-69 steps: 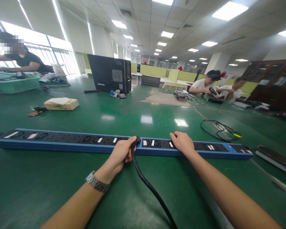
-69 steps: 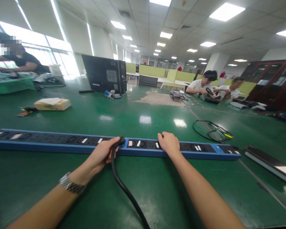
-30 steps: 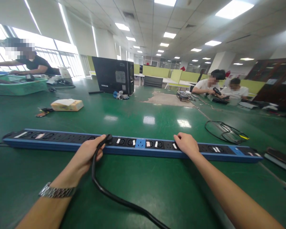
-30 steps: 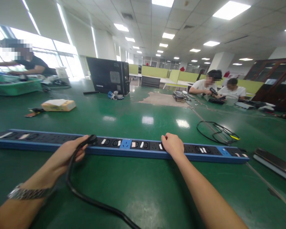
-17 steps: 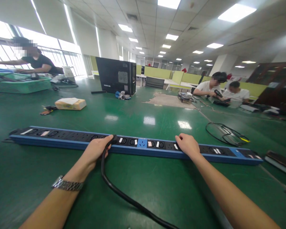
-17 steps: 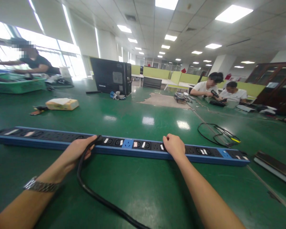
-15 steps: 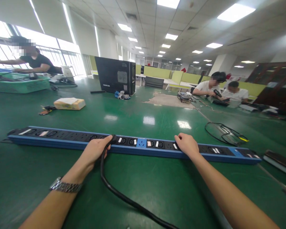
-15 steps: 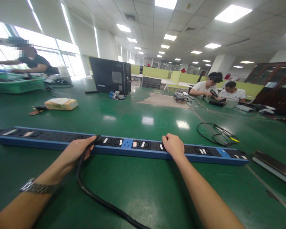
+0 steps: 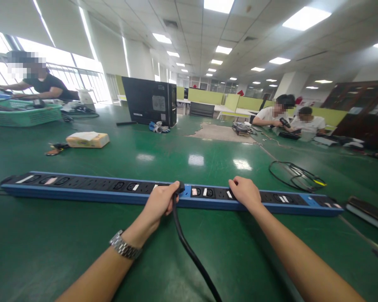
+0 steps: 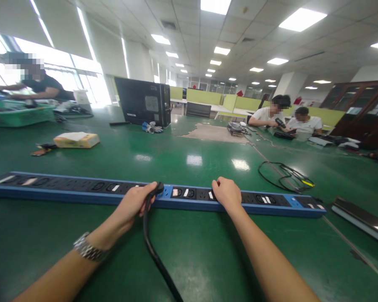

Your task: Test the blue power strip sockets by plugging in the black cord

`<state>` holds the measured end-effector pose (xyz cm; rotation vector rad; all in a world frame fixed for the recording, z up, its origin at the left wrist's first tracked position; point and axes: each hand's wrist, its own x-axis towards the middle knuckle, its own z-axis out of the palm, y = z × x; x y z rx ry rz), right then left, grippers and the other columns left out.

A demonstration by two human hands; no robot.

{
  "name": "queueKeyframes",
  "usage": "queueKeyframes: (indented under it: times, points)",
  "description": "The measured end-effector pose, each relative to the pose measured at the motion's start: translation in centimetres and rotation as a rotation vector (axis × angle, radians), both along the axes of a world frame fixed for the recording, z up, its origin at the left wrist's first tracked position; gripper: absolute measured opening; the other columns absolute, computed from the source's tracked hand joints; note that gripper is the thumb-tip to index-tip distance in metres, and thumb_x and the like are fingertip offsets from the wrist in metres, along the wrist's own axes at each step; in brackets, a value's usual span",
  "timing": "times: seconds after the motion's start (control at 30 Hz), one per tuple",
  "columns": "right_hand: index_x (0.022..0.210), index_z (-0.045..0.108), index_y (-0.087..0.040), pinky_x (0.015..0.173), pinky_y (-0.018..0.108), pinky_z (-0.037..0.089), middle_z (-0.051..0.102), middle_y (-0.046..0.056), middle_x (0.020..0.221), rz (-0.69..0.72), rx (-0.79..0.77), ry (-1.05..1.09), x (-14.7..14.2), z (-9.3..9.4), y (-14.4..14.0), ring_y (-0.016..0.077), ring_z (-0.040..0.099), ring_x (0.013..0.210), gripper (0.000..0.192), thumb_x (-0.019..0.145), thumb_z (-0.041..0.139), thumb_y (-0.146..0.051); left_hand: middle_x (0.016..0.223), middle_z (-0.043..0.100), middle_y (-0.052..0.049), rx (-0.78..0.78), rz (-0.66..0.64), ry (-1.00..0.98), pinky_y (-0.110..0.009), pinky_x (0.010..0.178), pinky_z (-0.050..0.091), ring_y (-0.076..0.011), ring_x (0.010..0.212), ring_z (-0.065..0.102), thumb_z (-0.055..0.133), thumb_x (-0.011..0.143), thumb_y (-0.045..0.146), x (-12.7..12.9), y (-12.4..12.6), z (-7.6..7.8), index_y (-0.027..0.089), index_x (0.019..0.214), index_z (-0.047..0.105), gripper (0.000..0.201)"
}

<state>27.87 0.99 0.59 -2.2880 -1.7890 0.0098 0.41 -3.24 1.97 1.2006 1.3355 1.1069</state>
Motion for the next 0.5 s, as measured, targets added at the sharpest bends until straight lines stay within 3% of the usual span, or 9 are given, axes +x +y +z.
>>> queueKeyframes:
  times: [0.13,0.5]
  points:
    - [0.086,0.072,-0.025,0.064,0.026,0.04,0.072,0.007,0.091,-0.002,0.004,0.0,-0.01,0.04,0.01,0.0203,0.065,0.084,0.042,0.09,0.036,-0.047,0.029,0.038,0.002,0.039,-0.056,0.103,-0.021,0.034,0.023,-0.0087,0.028,0.033,0.051,0.08,0.056,1.29,0.15,-0.5,0.02,0.044,0.043,0.052]
    - [0.087,0.072,-0.023,0.062,0.025,0.039,0.073,0.007,0.092,-0.012,0.0,-0.009,-0.14,0.17,-0.14,0.02,0.066,0.086,0.043,0.09,0.036,-0.047,0.029,0.038,0.001,0.035,-0.099,0.258,-0.022,0.036,0.025,-0.0094,0.027,0.037,0.047,0.083,0.053,1.38,0.73,-0.68,0.021,0.04,0.035,0.055]
